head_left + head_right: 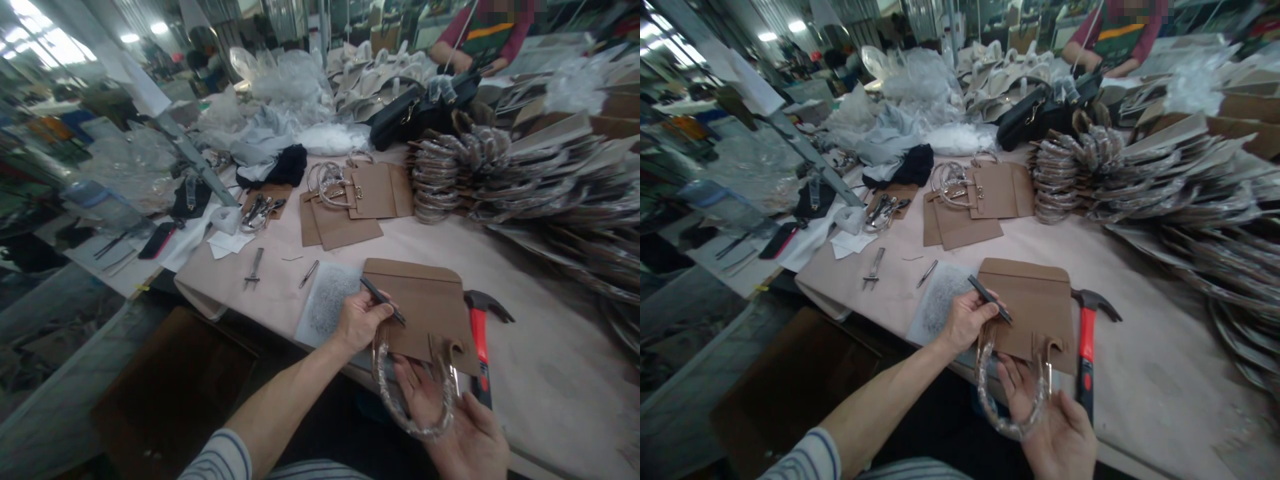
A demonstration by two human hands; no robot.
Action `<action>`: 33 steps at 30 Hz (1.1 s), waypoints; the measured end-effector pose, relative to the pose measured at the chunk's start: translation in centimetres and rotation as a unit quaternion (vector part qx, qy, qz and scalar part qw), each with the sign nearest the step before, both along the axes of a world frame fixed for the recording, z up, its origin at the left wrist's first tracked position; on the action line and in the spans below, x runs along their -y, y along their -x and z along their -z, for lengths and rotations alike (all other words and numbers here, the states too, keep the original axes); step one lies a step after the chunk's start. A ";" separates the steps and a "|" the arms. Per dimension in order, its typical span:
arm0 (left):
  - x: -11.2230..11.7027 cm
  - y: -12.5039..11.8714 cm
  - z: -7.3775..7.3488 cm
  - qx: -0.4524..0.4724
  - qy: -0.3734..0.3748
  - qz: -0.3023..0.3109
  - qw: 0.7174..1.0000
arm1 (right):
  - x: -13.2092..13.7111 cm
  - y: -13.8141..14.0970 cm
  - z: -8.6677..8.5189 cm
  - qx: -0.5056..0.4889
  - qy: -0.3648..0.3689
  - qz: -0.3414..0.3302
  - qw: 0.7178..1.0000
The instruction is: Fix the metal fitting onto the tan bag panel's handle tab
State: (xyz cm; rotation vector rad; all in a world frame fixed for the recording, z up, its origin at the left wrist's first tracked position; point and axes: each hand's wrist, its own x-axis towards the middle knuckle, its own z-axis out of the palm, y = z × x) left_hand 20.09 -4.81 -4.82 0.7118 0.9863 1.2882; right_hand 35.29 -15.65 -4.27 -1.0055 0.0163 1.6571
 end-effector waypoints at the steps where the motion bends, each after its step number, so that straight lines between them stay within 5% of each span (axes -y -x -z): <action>1: -0.1 0.0 -0.1 0.000 0.001 0.003 1.000 | -0.1 0.2 0.2 0.009 0.001 -0.003 1.000; 6: -0.2 0.3 0.0 -0.003 0.000 0.028 1.000 | -1.4 1.4 1.0 0.154 -0.065 -0.051 0.985; 12: 0.1 0.7 0.5 0.020 -0.015 0.068 0.997 | -2.8 2.4 2.0 0.349 -0.050 -0.101 0.930; 18: 0.2 0.9 -0.3 0.029 -0.029 0.085 0.996 | -3.5 4.0 -0.1 0.243 -0.085 0.006 0.966; 23: 0.4 1.0 -1.8 -0.005 -0.020 0.078 0.997 | -3.6 3.6 -1.5 0.193 -0.094 -0.015 0.977; 33: 1.6 1.1 -3.2 -0.033 -0.024 0.073 0.996 | -2.9 3.3 -0.8 0.153 -0.086 -0.038 0.984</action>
